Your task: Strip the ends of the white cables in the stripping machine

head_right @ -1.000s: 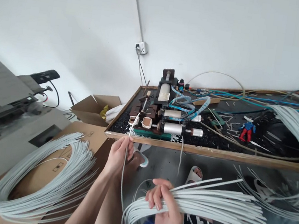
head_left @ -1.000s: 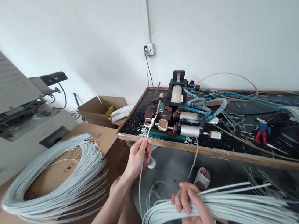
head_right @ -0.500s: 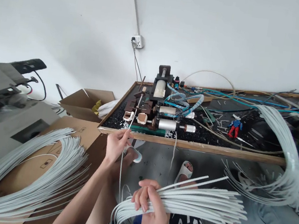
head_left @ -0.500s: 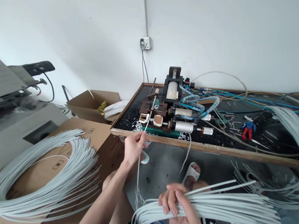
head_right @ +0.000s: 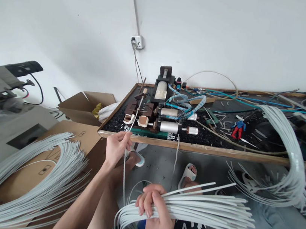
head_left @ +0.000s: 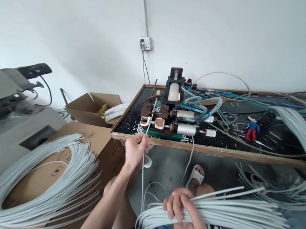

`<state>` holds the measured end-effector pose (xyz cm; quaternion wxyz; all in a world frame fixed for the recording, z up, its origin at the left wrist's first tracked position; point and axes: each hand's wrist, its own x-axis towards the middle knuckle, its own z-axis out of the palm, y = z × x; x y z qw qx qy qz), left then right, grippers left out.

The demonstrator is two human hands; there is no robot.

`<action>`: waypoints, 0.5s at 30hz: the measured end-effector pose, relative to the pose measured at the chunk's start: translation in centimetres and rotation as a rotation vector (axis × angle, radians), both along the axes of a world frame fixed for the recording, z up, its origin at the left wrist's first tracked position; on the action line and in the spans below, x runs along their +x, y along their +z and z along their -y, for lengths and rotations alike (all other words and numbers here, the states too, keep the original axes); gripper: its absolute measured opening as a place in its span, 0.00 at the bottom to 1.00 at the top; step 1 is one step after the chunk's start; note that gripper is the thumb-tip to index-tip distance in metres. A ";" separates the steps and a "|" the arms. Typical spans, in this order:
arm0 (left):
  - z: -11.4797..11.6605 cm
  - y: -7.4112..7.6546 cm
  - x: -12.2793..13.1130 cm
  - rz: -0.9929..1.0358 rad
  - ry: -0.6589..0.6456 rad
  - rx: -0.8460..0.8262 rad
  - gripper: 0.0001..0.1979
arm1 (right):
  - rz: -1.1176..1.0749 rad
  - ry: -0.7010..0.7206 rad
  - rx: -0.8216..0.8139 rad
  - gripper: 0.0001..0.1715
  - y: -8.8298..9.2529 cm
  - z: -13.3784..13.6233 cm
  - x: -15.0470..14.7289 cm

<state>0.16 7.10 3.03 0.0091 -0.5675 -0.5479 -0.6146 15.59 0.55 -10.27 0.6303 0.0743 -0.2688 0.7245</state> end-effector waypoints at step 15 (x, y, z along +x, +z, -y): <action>-0.4 -0.3 -0.1 0.041 -0.021 0.018 0.15 | -0.020 -0.004 -0.038 0.14 0.8 0.2 -0.2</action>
